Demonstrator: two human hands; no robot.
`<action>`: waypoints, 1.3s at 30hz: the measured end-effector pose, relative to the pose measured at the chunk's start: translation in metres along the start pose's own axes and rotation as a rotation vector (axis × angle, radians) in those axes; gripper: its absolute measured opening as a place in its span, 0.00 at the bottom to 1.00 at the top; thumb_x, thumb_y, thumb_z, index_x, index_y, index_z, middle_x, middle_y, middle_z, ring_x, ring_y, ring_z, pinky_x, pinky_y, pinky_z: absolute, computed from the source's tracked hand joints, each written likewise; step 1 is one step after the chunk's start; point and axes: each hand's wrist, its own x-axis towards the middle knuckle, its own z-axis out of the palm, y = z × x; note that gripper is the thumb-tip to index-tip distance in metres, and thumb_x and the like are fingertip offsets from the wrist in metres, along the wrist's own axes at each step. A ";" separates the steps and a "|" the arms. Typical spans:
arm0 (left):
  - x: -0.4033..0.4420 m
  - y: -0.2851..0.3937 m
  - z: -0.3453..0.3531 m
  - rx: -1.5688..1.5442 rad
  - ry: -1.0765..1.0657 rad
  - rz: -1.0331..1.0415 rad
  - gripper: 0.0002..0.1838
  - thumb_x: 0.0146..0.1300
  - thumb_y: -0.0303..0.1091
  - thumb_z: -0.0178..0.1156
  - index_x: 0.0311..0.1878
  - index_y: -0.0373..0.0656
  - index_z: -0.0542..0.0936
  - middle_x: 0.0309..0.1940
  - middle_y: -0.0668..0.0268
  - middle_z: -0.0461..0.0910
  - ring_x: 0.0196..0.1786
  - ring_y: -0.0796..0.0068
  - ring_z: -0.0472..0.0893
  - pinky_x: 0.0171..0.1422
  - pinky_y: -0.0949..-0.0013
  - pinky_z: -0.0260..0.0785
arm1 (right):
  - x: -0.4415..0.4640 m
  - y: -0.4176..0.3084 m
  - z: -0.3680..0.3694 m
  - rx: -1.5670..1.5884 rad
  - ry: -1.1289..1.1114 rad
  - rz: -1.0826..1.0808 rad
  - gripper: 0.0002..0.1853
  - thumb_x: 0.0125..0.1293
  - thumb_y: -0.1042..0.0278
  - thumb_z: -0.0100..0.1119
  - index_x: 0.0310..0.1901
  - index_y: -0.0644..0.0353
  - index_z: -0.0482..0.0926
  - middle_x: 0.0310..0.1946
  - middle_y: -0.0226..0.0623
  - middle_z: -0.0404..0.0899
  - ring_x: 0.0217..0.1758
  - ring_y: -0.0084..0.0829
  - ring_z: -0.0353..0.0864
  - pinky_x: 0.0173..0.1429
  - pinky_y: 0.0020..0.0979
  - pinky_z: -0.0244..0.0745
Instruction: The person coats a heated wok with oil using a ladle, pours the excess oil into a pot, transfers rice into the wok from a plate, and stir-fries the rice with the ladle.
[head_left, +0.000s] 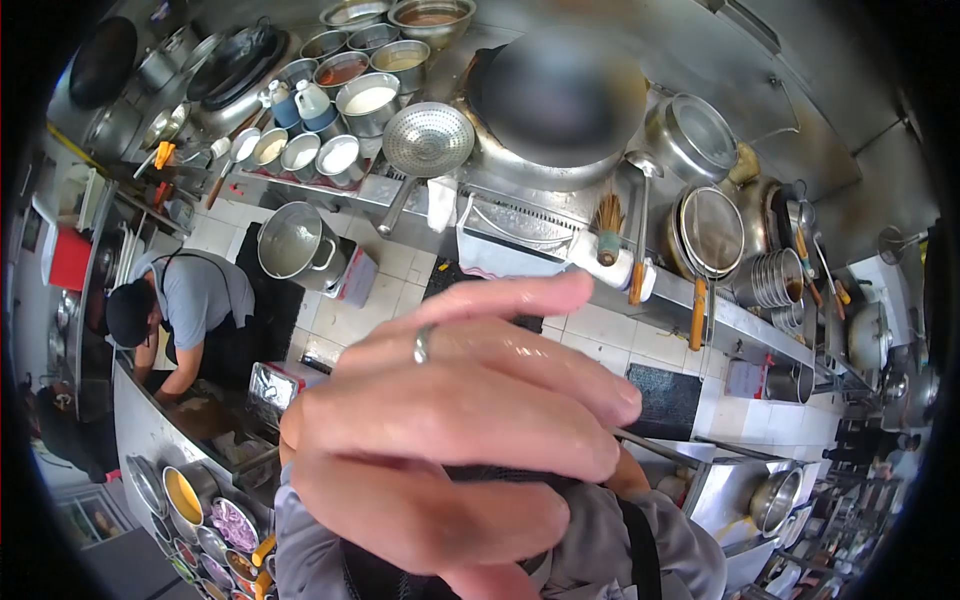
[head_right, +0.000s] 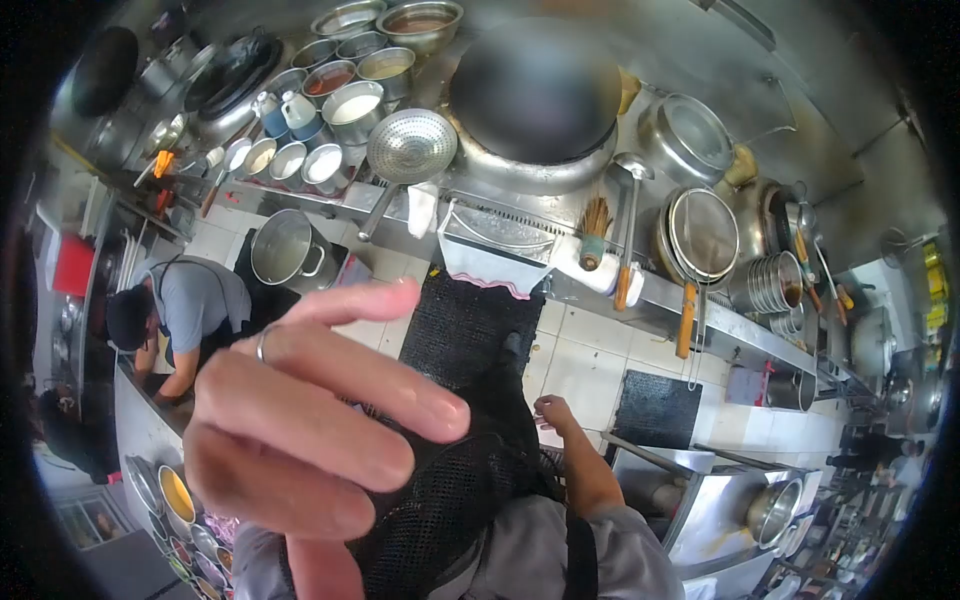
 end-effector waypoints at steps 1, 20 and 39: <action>0.002 -0.002 0.008 0.000 0.177 -0.170 0.23 0.60 0.57 0.66 0.36 0.44 0.75 0.44 0.59 0.80 0.47 0.54 0.85 0.70 0.36 0.60 | -0.001 -0.013 -0.006 -0.001 -0.010 0.001 0.17 0.63 0.60 0.60 0.51 0.57 0.78 0.34 0.35 0.81 0.30 0.31 0.86 0.32 0.33 0.81; -0.157 -0.465 0.058 0.994 -0.273 -0.661 0.18 0.61 0.46 0.65 0.42 0.39 0.79 0.44 0.57 0.78 0.47 0.54 0.74 0.51 0.54 0.66 | 0.156 -0.160 -0.064 0.702 0.252 -0.430 0.13 0.73 0.66 0.48 0.54 0.61 0.70 0.45 0.38 0.81 0.39 0.33 0.85 0.39 0.33 0.80; -0.167 -0.492 0.059 1.005 -0.272 -0.686 0.18 0.64 0.45 0.62 0.28 0.38 0.77 0.29 0.56 0.79 0.38 0.52 0.77 0.43 0.52 0.65 | 0.190 -0.143 -0.059 0.953 0.510 -0.614 0.10 0.73 0.68 0.55 0.41 0.68 0.73 0.28 0.35 0.76 0.30 0.31 0.84 0.37 0.30 0.84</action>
